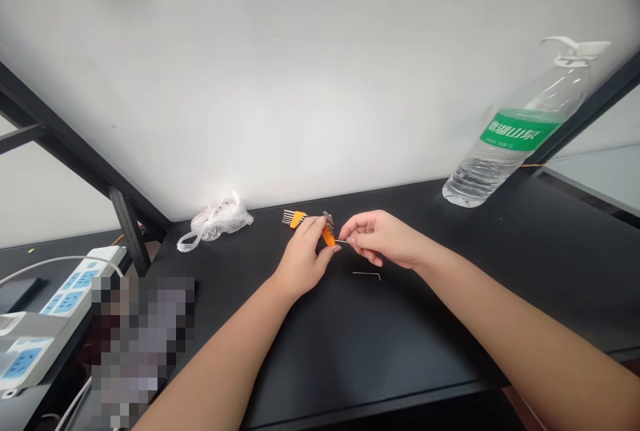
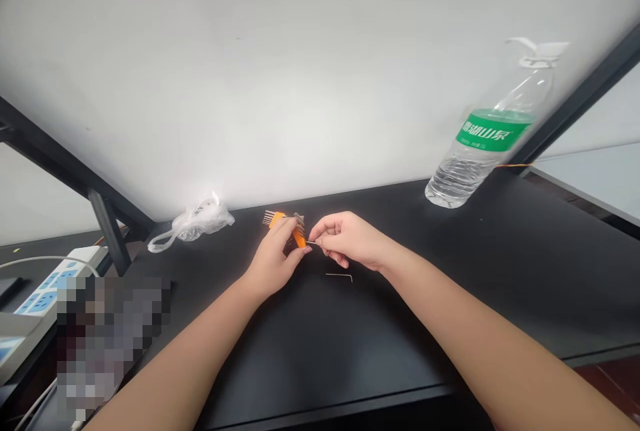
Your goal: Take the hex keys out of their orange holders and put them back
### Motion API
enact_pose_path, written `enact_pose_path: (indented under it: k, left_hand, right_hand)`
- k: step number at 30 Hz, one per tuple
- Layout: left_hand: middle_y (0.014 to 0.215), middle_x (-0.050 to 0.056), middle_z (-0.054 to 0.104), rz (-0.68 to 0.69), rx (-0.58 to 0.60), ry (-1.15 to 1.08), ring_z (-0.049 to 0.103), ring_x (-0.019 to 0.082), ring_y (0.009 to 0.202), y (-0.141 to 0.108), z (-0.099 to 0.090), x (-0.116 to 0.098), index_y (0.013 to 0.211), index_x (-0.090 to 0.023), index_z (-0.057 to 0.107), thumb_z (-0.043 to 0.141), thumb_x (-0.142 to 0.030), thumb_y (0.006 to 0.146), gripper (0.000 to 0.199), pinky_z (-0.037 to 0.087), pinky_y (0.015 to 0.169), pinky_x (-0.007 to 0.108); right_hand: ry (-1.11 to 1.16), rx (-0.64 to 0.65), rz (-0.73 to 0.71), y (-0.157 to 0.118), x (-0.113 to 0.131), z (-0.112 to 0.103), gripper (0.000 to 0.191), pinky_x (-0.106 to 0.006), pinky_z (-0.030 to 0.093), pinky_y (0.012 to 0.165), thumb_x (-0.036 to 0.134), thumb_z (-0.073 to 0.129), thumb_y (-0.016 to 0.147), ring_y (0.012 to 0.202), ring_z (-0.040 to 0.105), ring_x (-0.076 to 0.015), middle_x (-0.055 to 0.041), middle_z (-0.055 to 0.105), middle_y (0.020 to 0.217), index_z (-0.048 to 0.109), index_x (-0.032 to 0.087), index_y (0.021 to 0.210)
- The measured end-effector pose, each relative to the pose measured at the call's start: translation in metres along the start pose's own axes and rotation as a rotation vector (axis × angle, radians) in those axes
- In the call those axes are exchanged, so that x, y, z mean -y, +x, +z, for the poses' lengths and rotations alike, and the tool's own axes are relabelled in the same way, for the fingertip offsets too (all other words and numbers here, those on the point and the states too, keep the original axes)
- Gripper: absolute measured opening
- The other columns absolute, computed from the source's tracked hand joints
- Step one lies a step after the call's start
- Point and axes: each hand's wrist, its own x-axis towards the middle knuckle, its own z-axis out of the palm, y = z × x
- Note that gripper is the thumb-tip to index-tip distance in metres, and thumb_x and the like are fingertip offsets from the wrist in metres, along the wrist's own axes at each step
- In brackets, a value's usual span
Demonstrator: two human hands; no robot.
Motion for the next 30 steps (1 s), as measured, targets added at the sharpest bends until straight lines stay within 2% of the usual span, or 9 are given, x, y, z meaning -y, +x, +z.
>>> enact_pose_path:
  k: [11, 16, 30]
  left_hand:
    - [0.133, 0.01, 0.061, 0.022, -0.007, -0.001, 0.061, 0.024, 0.123, -0.0012, 0.0001, 0.0022, 0.133, -0.025, 0.054, 0.069, -0.027, 0.093, 0.043, 0.056, 0.105, 0.044]
    - [0.135, 0.009, 0.06, 0.023, 0.025, 0.01, 0.06, 0.025, 0.126, -0.0019, 0.0004, 0.0003, 0.132, -0.025, 0.055, 0.069, -0.025, 0.092, 0.043, 0.056, 0.106, 0.043]
    - [0.133, 0.01, 0.061, 0.015, -0.004, -0.012, 0.062, 0.025, 0.123, -0.0022, 0.0008, 0.0015, 0.135, -0.026, 0.054, 0.069, -0.028, 0.094, 0.044, 0.057, 0.104, 0.046]
  right_hand:
    - [0.072, 0.002, 0.03, -0.0011, 0.003, -0.0003, 0.017, -0.02, 0.041, 0.038, 0.023, 0.071, 0.079, 0.046, 0.049, -0.0086, 0.0012, 0.06, 0.063, 0.073, 0.015, 0.094]
    - [0.046, 0.006, 0.037, -0.0004, 0.002, 0.0006, 0.016, -0.02, 0.042, 0.038, 0.024, 0.071, 0.081, 0.045, 0.049, -0.0086, 0.0013, 0.06, 0.061, 0.073, 0.015, 0.093]
    - [0.074, -0.007, 0.046, -0.0014, 0.0039, -0.0022, 0.02, -0.02, 0.04, 0.037, 0.026, 0.072, 0.078, 0.044, 0.047, -0.0082, 0.0014, 0.058, 0.06, 0.073, 0.014, 0.094]
